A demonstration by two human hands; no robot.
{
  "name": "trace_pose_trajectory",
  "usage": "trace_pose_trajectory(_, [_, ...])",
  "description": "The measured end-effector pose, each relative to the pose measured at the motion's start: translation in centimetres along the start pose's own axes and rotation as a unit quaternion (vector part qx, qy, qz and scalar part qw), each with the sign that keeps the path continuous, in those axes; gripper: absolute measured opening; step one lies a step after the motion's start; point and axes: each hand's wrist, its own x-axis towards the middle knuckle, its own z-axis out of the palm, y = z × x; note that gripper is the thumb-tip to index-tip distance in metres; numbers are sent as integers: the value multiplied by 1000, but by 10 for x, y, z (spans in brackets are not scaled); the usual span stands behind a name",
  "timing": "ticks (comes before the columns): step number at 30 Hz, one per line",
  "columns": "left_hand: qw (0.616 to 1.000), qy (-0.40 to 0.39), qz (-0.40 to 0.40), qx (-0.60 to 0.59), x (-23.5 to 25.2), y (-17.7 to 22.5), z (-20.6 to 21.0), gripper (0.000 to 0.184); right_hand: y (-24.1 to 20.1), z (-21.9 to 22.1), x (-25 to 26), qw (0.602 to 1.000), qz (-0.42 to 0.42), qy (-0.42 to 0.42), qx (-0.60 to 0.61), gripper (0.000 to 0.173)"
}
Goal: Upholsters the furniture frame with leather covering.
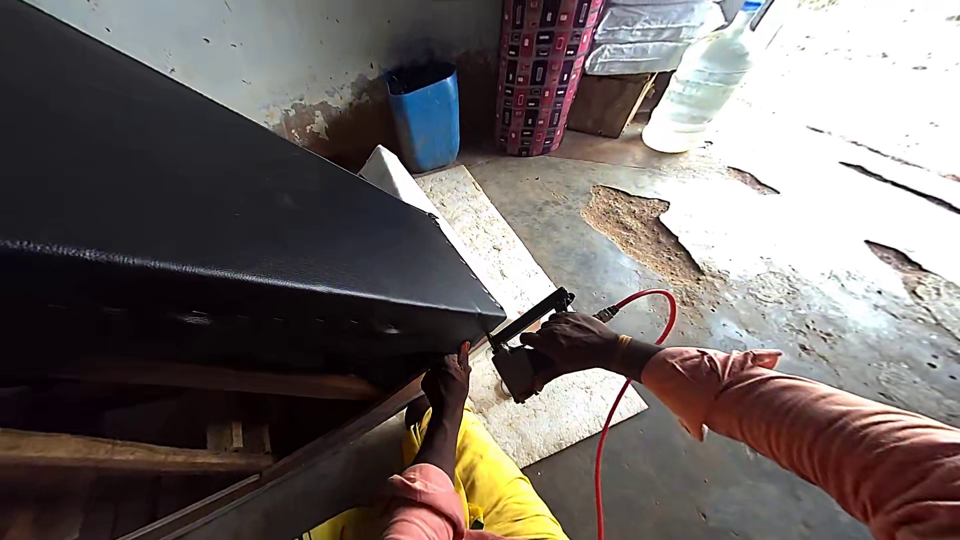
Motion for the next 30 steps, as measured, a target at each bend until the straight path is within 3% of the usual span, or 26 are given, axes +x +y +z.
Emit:
trace_pose_trajectory(7, [997, 66, 36, 5, 1, -5, 7, 70, -20, -35, 11, 999, 3, -24, -23, 73])
trace_pose_trajectory(14, [1000, 4, 26, -2, 3, -1, -12, 65, -39, -76, 24, 998, -6, -39, -53, 76])
trace_pose_trajectory(17, [999, 19, 41, -9, 0, -3, -13, 61, -51, -93, 27, 996, 11, -72, -57, 77])
trace_pose_trajectory(20, [998, 28, 49, -10, 0, -4, -14, 55, -54, -104, 28, 996, 8, -50, -68, 76])
trace_pose_trajectory(24, [999, 4, 52, -11, -1, -6, -17, 60, -57, -109, 28, 994, -5, -65, -86, 78])
trace_pose_trajectory(28, [998, -6, 53, -18, -1, -5, -27, 54, -60, -110, 31, 995, -23, -10, -95, 75])
trace_pose_trajectory(30, [996, -43, 64, -37, 4, -11, -24, 53, -66, -108, 27, 997, -12, -10, -80, 76])
